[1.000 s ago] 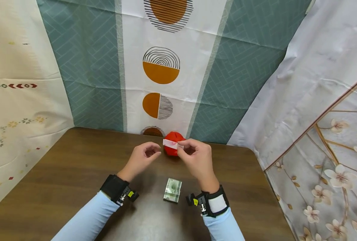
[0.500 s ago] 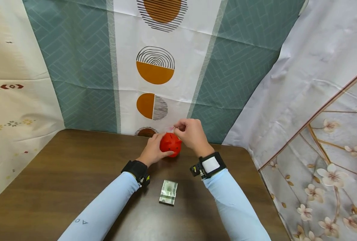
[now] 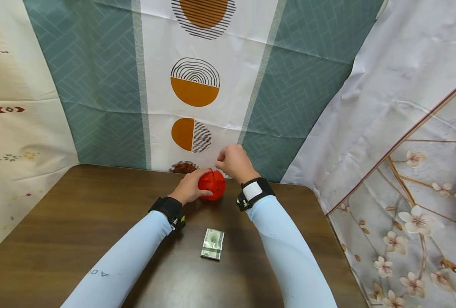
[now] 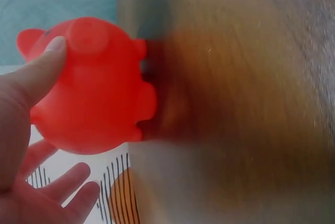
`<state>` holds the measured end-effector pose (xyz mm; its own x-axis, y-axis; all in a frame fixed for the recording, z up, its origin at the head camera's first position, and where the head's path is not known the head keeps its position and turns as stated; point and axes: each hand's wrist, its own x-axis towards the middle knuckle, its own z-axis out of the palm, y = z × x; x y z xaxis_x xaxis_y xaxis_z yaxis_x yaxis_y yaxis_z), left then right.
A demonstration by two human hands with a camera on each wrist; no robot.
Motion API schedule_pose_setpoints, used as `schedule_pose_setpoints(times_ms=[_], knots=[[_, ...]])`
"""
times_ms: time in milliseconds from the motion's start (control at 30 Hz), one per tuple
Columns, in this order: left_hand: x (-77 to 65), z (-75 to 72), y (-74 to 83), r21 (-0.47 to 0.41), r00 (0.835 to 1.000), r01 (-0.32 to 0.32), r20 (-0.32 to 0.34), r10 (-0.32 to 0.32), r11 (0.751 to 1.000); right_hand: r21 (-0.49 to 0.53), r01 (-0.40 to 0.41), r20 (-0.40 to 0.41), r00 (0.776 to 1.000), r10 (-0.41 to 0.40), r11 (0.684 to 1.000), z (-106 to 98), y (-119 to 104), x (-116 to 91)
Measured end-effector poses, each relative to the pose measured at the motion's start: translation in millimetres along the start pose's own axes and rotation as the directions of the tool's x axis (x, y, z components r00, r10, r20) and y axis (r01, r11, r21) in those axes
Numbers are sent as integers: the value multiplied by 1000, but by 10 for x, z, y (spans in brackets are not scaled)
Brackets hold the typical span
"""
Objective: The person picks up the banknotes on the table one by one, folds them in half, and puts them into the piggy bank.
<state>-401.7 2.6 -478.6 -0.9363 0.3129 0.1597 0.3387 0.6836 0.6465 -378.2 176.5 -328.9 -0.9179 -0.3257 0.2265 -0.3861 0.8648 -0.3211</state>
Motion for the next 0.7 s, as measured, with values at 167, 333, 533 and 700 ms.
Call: schedule_pose_setpoints(times_ms=[167,333,533,700], knots=[[-13,-72,-35,-16,999,-6,39,7,1000,1,-90,36,995,90,996,38,-45,74],[-29,-100,-101,-28,999,7,48,-5,1000,11,-147,79,986,146,989,123,-126,162],[-25,-139,-118,-11,998,4,55,-4,1000,-16,-177,73,981,177,984,212,-143,212],[-50,-170,-95,-19,998,15,63,-14,1000,-19,-170,67,983,171,985,259,-116,228]])
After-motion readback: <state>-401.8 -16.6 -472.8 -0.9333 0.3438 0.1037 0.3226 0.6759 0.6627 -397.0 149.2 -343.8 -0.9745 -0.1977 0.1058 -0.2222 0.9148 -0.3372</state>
